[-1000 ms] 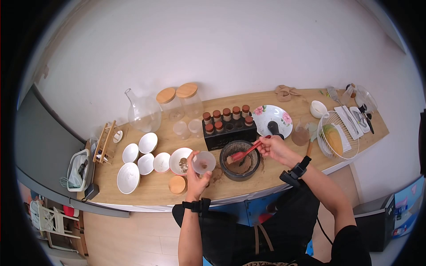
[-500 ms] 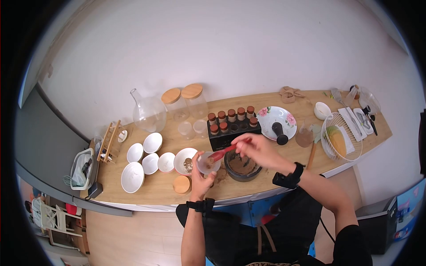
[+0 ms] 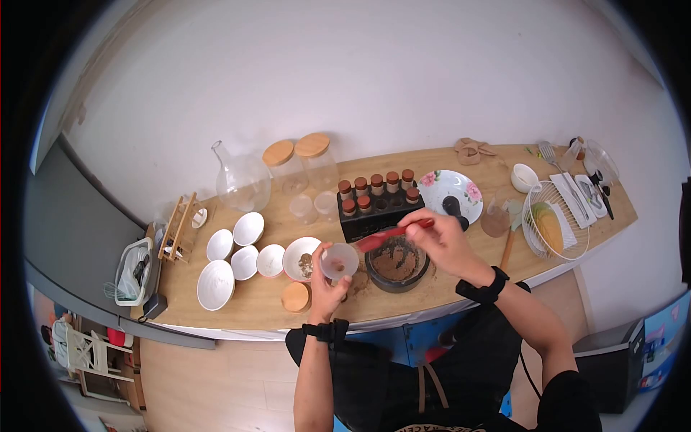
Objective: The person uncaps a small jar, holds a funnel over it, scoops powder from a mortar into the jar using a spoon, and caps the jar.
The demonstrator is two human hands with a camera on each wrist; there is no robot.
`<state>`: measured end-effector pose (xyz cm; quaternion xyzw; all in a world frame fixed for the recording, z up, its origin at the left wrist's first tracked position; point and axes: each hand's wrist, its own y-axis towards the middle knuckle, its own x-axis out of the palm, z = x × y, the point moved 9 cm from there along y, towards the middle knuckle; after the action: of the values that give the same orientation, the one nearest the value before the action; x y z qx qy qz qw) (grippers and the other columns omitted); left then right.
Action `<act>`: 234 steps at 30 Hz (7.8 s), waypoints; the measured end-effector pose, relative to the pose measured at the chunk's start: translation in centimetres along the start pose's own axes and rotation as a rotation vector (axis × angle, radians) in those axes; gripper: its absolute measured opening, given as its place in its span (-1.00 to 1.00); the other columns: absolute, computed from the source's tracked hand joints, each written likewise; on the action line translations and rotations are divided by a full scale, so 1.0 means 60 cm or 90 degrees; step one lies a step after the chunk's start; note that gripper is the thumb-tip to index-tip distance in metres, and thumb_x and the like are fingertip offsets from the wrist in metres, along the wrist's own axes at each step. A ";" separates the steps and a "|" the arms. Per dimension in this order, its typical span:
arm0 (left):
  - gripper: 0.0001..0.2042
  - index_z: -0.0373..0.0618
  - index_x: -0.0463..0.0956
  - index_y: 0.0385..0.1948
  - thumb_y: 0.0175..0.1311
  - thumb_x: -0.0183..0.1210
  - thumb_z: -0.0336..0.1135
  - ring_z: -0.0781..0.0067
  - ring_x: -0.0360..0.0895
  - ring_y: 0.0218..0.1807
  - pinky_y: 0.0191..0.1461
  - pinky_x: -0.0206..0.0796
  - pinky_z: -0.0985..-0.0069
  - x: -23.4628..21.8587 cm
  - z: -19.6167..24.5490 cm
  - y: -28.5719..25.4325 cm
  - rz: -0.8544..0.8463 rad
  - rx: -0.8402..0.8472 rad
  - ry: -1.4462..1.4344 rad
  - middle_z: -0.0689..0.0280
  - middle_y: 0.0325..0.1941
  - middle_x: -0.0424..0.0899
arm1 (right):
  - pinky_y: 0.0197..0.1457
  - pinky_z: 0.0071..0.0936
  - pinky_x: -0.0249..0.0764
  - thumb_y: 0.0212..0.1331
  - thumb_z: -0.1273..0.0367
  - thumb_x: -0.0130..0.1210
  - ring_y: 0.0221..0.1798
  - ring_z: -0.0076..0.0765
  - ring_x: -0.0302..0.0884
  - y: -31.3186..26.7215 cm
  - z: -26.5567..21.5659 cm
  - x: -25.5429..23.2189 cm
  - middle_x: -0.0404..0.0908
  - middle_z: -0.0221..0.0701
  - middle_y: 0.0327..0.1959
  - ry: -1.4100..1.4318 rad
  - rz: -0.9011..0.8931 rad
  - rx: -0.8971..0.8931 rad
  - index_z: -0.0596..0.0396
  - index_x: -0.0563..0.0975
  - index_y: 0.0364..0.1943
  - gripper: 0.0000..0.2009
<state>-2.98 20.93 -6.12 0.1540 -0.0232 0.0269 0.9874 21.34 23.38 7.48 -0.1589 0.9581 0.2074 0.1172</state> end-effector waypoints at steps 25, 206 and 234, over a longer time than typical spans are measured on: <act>-0.14 -0.01 0.15 0.38 0.05 0.44 -0.02 0.32 0.46 0.12 0.23 0.34 0.33 -0.002 0.010 0.000 0.016 0.004 0.037 0.21 0.09 0.45 | -0.30 -0.34 0.48 0.38 0.35 0.11 -0.44 -0.25 0.60 -0.008 0.093 -0.035 0.67 -0.20 -0.42 -0.178 -0.034 0.092 0.24 0.59 -0.15 -0.81; -0.25 -0.08 0.22 0.36 0.02 0.33 -0.41 0.35 0.53 0.14 0.24 0.40 0.39 -0.007 0.015 0.004 0.004 0.007 0.034 0.22 0.14 0.46 | -0.03 -0.25 0.51 0.39 0.39 0.10 -0.10 -0.07 0.60 -0.057 0.038 0.005 0.61 -0.23 -0.14 -0.195 -0.341 -0.025 0.14 0.58 0.06 -0.77; -0.23 -0.11 0.22 0.38 0.03 0.35 -0.39 0.35 0.55 0.14 0.24 0.42 0.39 -0.004 0.022 0.002 0.011 0.026 0.042 0.19 0.14 0.50 | -0.41 -0.59 0.41 0.53 0.28 -0.05 -0.47 -0.56 0.49 -0.005 0.209 -0.012 0.58 -0.42 -0.47 0.224 -0.043 0.445 0.24 0.57 -0.25 -0.70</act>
<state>-3.27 20.61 -4.84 0.1733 0.0090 0.0406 0.9840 24.08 28.76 -3.54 -0.1737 0.9707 -0.1661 0.0049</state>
